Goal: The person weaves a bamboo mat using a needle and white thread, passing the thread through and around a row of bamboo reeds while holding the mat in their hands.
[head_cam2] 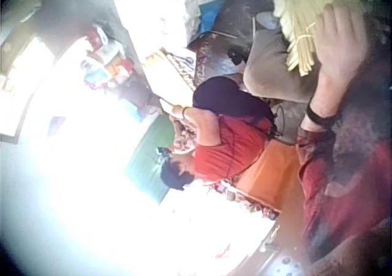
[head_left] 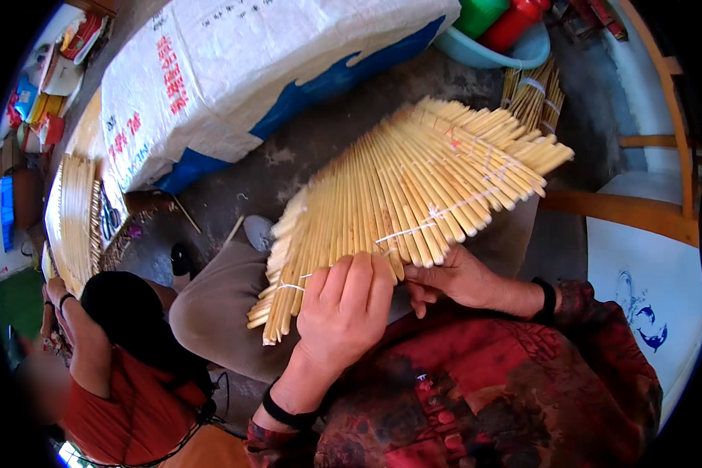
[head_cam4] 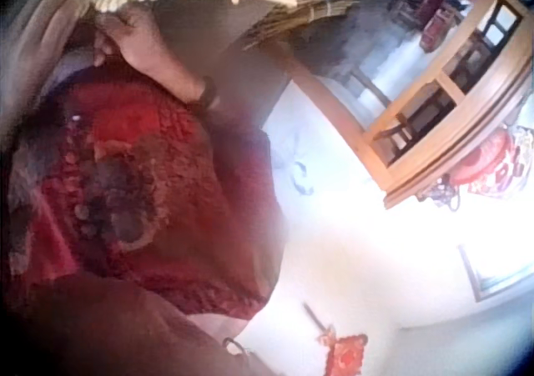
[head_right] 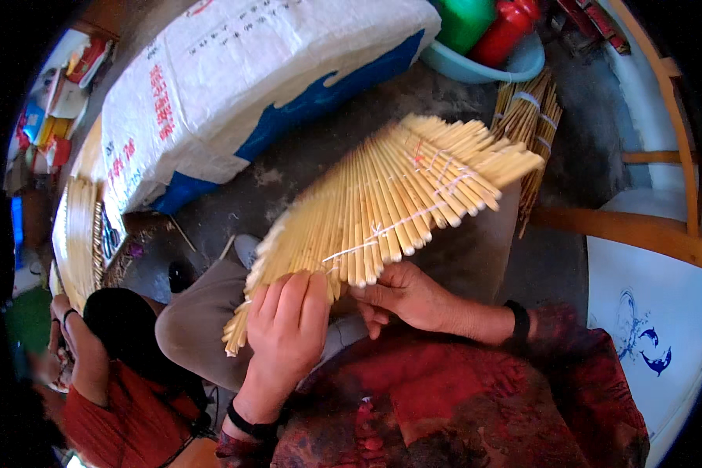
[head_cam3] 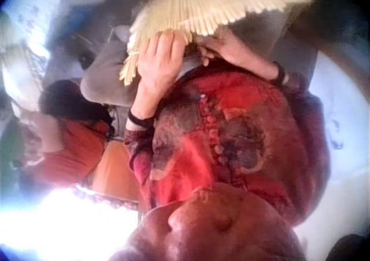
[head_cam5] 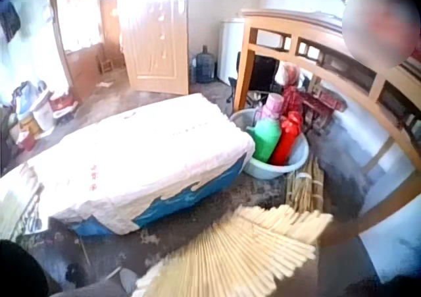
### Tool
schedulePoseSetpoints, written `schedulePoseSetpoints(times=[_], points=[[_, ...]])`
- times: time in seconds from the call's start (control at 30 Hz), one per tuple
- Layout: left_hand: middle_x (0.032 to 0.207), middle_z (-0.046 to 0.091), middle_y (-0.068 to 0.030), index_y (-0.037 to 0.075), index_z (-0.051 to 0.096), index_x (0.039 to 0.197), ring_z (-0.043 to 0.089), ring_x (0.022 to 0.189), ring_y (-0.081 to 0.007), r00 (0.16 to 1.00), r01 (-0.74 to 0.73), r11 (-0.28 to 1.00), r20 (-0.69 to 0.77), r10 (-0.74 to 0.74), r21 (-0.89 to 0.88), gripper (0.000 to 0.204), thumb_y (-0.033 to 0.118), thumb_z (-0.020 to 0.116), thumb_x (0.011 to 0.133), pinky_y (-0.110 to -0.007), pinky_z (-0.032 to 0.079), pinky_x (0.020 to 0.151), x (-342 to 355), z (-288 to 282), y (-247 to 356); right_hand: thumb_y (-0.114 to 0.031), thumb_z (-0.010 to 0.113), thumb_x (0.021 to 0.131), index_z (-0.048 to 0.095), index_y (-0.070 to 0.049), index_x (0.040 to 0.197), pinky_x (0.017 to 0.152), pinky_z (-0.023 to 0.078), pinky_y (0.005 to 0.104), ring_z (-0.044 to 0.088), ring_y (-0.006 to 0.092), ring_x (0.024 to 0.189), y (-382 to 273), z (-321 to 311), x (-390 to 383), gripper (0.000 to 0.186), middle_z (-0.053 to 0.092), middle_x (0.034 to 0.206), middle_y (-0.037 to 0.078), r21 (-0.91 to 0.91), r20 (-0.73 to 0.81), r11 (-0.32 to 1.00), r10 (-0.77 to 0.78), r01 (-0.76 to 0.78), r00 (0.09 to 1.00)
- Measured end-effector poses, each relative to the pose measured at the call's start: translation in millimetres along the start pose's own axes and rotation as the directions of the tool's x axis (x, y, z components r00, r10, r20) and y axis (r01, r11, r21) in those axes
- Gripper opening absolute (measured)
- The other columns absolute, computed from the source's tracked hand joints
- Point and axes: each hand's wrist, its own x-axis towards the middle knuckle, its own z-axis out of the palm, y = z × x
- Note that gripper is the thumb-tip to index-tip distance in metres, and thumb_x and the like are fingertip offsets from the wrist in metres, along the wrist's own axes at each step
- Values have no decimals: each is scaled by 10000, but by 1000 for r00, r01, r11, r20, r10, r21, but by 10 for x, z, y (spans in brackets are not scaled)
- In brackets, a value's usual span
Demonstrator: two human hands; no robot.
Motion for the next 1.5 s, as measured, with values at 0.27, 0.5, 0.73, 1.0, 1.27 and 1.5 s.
schedulePoseSetpoints(times=[0.27,0.5,0.73,1.0,1.27,1.5], points=[[904,569,-113,23,574,924,570,778,-268,986,126,986,120,-112,-110,197,57,620,735,-364,464,676,341,44,-98,-178,511,968,608,0,1040,467,485,259,479,90,515,-240,10,119,216,489,634,8,30,-247,999,34,-27,968],[871,574,-96,38,573,907,569,752,-268,984,157,976,106,-141,-154,190,56,619,723,-364,461,662,485,70,-121,-179,508,964,615,6,1047,448,485,256,484,89,499,-277,-10,123,230,506,660,14,52,-289,998,-15,31,957],[820,528,-83,50,546,907,554,754,-253,984,160,980,103,-147,-121,191,100,563,724,-370,441,660,482,99,-163,-179,490,970,610,13,1049,491,510,260,502,91,508,-284,9,170,240,522,674,23,26,-255,997,-59,68,965],[855,576,-106,39,571,889,570,757,-287,979,172,970,135,-149,-173,189,53,644,715,-377,468,650,508,62,-255,-177,500,966,578,14,1038,508,519,260,533,122,517,-221,35,266,219,530,696,33,92,-285,991,-69,99,956],[811,591,-108,41,566,836,584,720,-295,977,211,955,87,-197,-208,171,22,656,691,-389,486,633,504,20,-346,-111,503,948,535,22,1053,557,569,332,526,136,531,-390,138,372,173,503,677,40,180,-324,980,-19,81,946],[781,536,-92,44,534,840,560,708,-271,985,166,968,70,-156,-190,129,48,595,728,-366,470,610,519,62,-384,-103,512,936,542,51,1056,590,588,358,551,148,613,-499,115,429,197,507,719,50,195,-313,981,85,-24,946]])
